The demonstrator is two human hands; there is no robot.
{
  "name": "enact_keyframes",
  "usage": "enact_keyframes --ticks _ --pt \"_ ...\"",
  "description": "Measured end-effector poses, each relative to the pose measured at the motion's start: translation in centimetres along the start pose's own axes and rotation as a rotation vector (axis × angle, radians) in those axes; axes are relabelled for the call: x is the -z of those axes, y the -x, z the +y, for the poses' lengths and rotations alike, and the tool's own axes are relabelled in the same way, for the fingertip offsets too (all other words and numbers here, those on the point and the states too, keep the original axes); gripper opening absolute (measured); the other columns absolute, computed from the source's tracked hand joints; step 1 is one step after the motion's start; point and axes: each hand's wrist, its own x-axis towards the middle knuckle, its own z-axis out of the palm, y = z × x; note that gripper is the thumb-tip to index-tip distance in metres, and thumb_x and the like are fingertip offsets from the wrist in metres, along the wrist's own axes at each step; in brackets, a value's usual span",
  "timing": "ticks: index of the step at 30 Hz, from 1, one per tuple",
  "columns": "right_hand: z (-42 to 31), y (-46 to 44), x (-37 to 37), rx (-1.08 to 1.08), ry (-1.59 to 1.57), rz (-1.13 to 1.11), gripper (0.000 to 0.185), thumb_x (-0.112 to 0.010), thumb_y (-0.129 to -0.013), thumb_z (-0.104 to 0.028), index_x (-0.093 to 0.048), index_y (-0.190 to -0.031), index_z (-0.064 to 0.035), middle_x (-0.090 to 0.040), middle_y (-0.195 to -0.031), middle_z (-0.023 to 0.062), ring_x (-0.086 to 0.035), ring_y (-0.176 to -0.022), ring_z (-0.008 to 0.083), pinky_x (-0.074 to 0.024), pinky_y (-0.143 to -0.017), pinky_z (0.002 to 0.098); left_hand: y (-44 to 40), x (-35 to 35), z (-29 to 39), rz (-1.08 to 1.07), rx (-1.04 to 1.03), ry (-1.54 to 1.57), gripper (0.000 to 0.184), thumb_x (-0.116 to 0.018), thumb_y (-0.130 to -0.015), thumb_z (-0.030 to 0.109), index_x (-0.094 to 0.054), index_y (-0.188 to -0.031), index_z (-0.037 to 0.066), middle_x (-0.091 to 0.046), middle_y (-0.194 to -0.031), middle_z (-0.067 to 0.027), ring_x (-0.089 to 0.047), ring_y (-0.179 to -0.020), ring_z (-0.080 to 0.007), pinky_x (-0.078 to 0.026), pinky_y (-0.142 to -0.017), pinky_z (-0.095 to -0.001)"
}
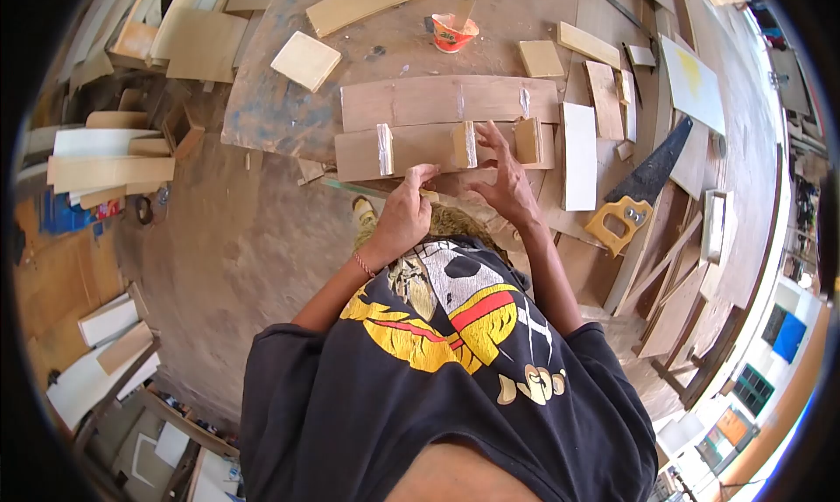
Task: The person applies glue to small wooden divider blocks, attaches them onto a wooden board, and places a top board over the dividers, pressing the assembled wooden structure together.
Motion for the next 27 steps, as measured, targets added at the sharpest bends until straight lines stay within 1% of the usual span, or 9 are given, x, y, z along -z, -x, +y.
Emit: enact_keyframes --ticks 3,7,9,10,13,15,19,21,27 --pt "0.7 -0.9 -0.3 0.027 -0.007 -0.015 0.103 -0.076 -0.061 0.001 -0.012 -0.142 -0.007 -0.042 -0.133 0.0145 -0.047 -0.116 0.0287 -0.0497 -0.082 0.0331 -0.5 -0.8 0.3 0.043 0.036 0.026 0.048 -0.043 -0.075 -0.011 -0.03 -0.12 -0.004 -0.048 -0.123 -0.0229 -0.05 -0.113 -0.0346 -0.041 -0.091 -0.0378" --pt "1.1 -1.6 -0.5 0.041 -0.004 -0.076 0.105 -0.078 -0.061 -0.004 -0.012 -0.142 -0.006 -0.042 -0.132 0.0169 -0.047 -0.116 0.0304 -0.0479 -0.084 0.0356 -1.1 -1.5 0.0 0.081 0.055 0.039 0.053 -0.044 -0.074 -0.01 -0.025 -0.123 -0.004 -0.045 -0.128 -0.0231 -0.048 -0.113 -0.0363 -0.041 -0.092 -0.0389" --pt "1.0 -1.7 -0.5 0.018 0.074 -0.076 0.106 -0.077 -0.06 -0.006 -0.009 -0.142 -0.0036 -0.043 -0.131 0.015 -0.046 -0.114 0.0322 -0.0387 -0.096 0.0404 -1.6 -1.9 -0.1 0.131 0.025 -0.028 0.051 -0.046 -0.076 -0.007 -0.027 -0.123 -0.001 -0.048 -0.127 -0.0194 -0.053 -0.108 -0.0309 -0.043 -0.088 -0.0368" --pt "1.1 -1.7 -0.5 0.02 0.074 -0.08 0.106 -0.077 -0.06 -0.006 -0.009 -0.142 -0.0036 -0.043 -0.131 0.015 -0.046 -0.114 0.0322 -0.0387 -0.096 0.0404 -1.7 -2.1 -0.3 0.135 0.027 -0.029 0.051 -0.046 -0.076 -0.007 -0.027 -0.123 -0.001 -0.048 -0.127 -0.0194 -0.053 -0.108 -0.0309 -0.043 -0.088 -0.0368" --pt "1.4 -1.8 -0.6 0.009 0.109 -0.089 0.104 -0.077 -0.061 -0.007 -0.011 -0.141 -0.003 -0.046 -0.127 0.016 -0.046 -0.113 0.0335 -0.0386 -0.096 0.0406 -2.3 -2.5 -0.9 0.099 0.105 0.077 0.052 -0.047 -0.076 -0.006 -0.027 -0.124 -0.001 -0.049 -0.124 -0.021 -0.054 -0.107 -0.0331 -0.042 -0.089 -0.0385" --pt "1.6 -1.9 -0.8 0.058 0.084 -0.048 0.098 -0.077 -0.064 -0.01 -0.016 -0.141 -0.0039 -0.045 -0.125 0.0205 -0.046 -0.115 0.0343 -0.0391 -0.096 0.0404 -2.6 -2.8 -1.1 0.112 0.112 0.035 0.054 -0.047 -0.075 -0.005 -0.027 -0.125 -0.002 -0.05 -0.121 -0.0227 -0.053 -0.108 -0.0348 -0.041 -0.09 -0.0392" --pt "1.6 -2.0 -1.0 0.07 0.083 -0.038 0.097 -0.077 -0.064 -0.012 -0.017 -0.141 -0.0036 -0.045 -0.125 0.0211 -0.045 -0.115 0.0351 -0.0384 -0.096 0.0404 -2.8 -2.7 -1.0 0.123 0.078 0.034 0.055 -0.047 -0.075 -0.005 -0.027 -0.126 -0.002 -0.05 -0.121 -0.0237 -0.051 -0.111 -0.0364 -0.04 -0.092 -0.0389" --pt "1.3 -1.9 -0.9 0.047 0.108 -0.05 0.096 -0.077 -0.065 -0.012 -0.017 -0.14 -0.0034 -0.045 -0.126 0.0199 -0.043 -0.117 0.035 -0.0372 -0.097 0.0407 -3.0 -2.7 -1.0 0.081 0.184 0.043 0.053 -0.045 -0.075 -0.005 -0.025 -0.124 -0.003 -0.05 -0.121 -0.025 -0.05 -0.107 -0.0418 -0.041 -0.089 -0.0429" --pt "1.7 -1.8 -1.1 0.109 0.142 -0.031 0.095 -0.076 -0.065 -0.012 -0.018 -0.139 -0.0017 -0.045 -0.126 0.0202 -0.043 -0.117 0.0358 -0.0362 -0.098 0.0407 -3.1 -2.6 -0.9 0.114 0.145 0.013 0.052 -0.046 -0.075 -0.003 -0.027 -0.123 -0.004 -0.05 -0.119 -0.0277 -0.05 -0.106 -0.0431 -0.041 -0.089 -0.0443"
